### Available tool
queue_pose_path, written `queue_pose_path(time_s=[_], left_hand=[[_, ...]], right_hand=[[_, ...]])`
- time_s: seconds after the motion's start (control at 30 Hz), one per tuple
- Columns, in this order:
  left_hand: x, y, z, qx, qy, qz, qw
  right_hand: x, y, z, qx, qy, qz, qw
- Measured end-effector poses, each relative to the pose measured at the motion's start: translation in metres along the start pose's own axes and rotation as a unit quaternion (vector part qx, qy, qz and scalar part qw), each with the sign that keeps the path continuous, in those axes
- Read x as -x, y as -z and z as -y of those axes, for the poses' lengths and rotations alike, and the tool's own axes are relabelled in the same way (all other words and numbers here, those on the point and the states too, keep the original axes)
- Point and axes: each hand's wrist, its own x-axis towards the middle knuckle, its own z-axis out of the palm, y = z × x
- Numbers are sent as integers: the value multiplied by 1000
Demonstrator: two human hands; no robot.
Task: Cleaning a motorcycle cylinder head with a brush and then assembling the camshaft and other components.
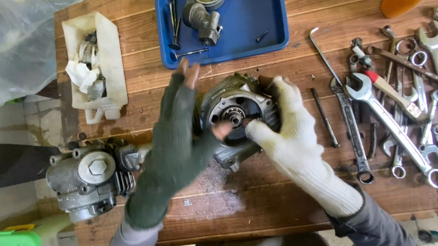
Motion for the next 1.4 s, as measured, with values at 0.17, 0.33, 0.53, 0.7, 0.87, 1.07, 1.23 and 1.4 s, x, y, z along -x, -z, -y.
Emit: queue_pose_path(time_s=[0.17,0.33,0.53,0.7,0.87,1.07,1.23,1.4], left_hand=[[13,-11,-16,-87,-14,-17,996],[13,-18,-28,-198,-14,-23,980],[5,-24,-33,-241,-39,0,970],[-11,-26,-39,-260,-71,-32,963],[-7,-34,-33,-300,-82,-30,950],[-1,-39,-29,-301,-102,-28,948],[3,-38,-28,-328,-117,-16,937],[9,-40,-22,-298,-117,-35,947]], right_hand=[[0,1,-4,12,17,5,1000],[1,2,0,21,-31,14,999],[2,4,-3,17,-81,23,996],[1,5,-3,18,-92,36,995],[1,6,-8,22,-61,39,997],[-1,10,-5,20,-68,50,996],[-2,11,-6,19,-69,58,996],[0,7,-12,8,-47,38,998]])
